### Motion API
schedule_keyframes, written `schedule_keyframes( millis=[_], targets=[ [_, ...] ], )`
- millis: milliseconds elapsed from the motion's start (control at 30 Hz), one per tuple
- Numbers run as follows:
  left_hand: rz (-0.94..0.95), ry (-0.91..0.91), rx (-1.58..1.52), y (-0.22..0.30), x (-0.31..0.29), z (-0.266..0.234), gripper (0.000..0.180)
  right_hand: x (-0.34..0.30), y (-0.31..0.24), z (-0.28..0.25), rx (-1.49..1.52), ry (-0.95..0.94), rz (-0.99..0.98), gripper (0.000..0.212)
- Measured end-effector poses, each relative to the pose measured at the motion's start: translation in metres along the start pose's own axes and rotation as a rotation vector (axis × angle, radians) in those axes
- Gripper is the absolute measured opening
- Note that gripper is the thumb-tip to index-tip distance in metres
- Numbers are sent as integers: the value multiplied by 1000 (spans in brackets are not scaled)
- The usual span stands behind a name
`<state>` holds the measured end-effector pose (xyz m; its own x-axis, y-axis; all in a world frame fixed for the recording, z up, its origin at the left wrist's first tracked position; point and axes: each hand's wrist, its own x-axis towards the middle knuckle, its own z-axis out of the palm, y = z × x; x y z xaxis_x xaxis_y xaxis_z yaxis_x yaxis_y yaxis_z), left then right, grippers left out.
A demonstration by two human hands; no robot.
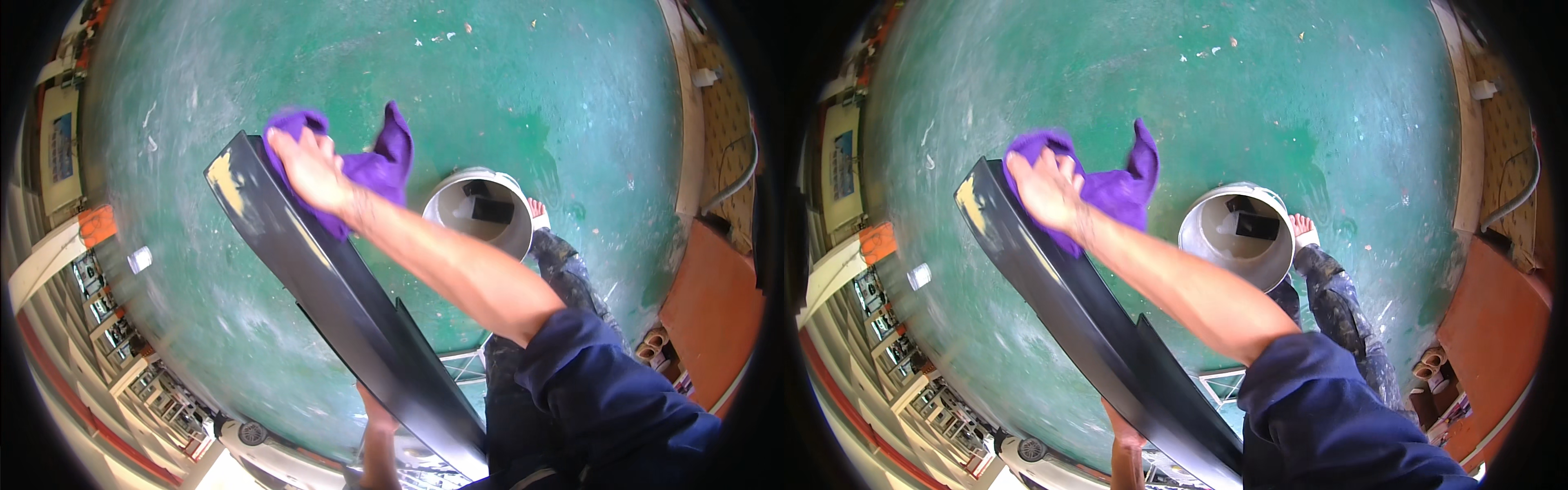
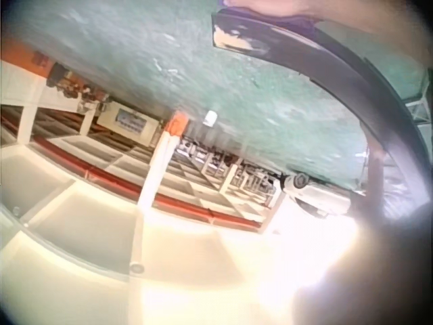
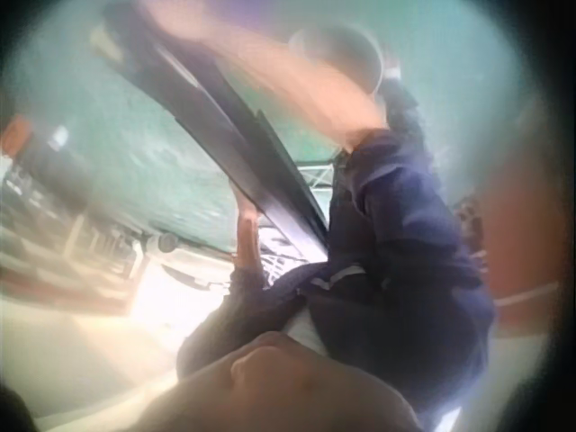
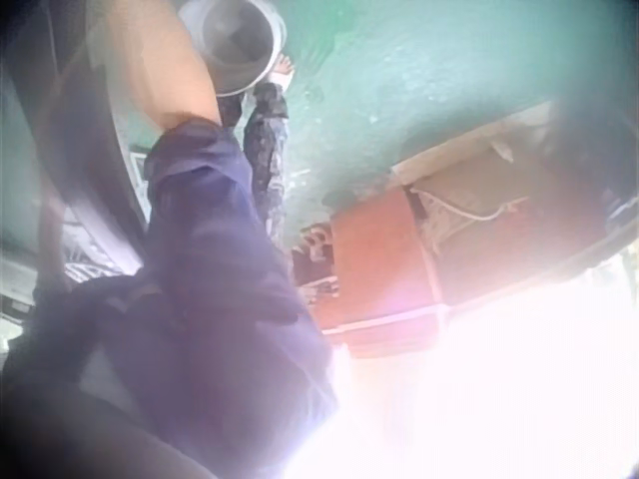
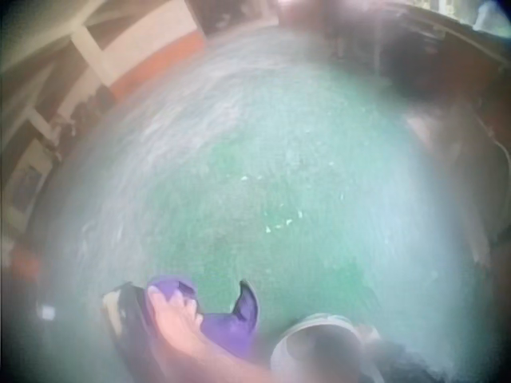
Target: The person sands a black car bumper using a sanding block and a sponge, then wipes it with a purple cloth. The person repeatedly dips the sponge into a bucket of water and continues sanding and wiping the bumper surface.
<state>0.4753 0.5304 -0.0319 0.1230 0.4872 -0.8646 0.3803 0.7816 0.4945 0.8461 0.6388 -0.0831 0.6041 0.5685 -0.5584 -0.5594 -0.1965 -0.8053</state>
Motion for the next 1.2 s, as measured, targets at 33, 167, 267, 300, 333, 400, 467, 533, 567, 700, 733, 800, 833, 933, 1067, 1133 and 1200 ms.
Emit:
schedule_keyframes(
  millis=[33, 167, 267, 300, 333, 400, 467, 533, 567, 700, 733, 800, 833, 933, 1067, 1133, 1200],
  targets=[
    [16, -2, -24, 5, -8, 16, 59, 31, 5, -1, 86, -113, -52, 77],
    [8, -59, -64, 6, -2, 13, 55, 86, 56, 18, 362, -141, -151, 85],
    [19, -30, 5, 6, -4, 7, 55, 78, 55, 6, 279, -94, -24, 82],
    [16, -31, 18, 6, -5, 4, 57, 70, 47, 2, 230, -27, 21, 76],
    [5, -55, -8, 3, -5, -2, 61, 66, 36, -1, 193, -18, 10, 75],
    [-41, -113, -84, -4, -7, -16, 65, 62, 23, -9, 122, 8, -13, 73],
    [-80, -184, -166, -8, -1, -32, 65, 59, 18, -15, 142, 53, -57, 71],
    [-70, -261, -200, -21, 4, -47, 65, 57, 23, -17, 140, 92, -99, 71],
    [-55, -277, -179, -21, 4, -44, 66, 59, 25, -17, 121, 119, -108, 71],
    [13, -212, -5, -9, -7, -13, 70, 48, 46, -17, 185, 75, -89, 63],
    [14, -147, 46, -4, -15, 0, 71, 41, 48, -23, 109, 53, -60, 55],
    [128, -150, 158, -3, -21, 4, 71, 27, 48, -29, 240, 12, -164, 50],
    [241, -216, 214, -7, -22, -2, 70, 21, 47, -32, 304, -10, -215, 47],
    [91, -205, 20, -15, -13, -13, 70, 4, 56, -32, 255, 47, -253, 40],
    [-60, -120, -2, -16, -11, -20, 72, 14, 62, -41, 161, 16, -105, 43],
    [-32, -50, 77, -22, -16, -19, 74, 15, 43, -43, 2, 64, -91, 48],
    [-25, -101, 42, -28, -16, -25, 75, 23, 40, -50, -49, 160, -26, 55]
  ],
)
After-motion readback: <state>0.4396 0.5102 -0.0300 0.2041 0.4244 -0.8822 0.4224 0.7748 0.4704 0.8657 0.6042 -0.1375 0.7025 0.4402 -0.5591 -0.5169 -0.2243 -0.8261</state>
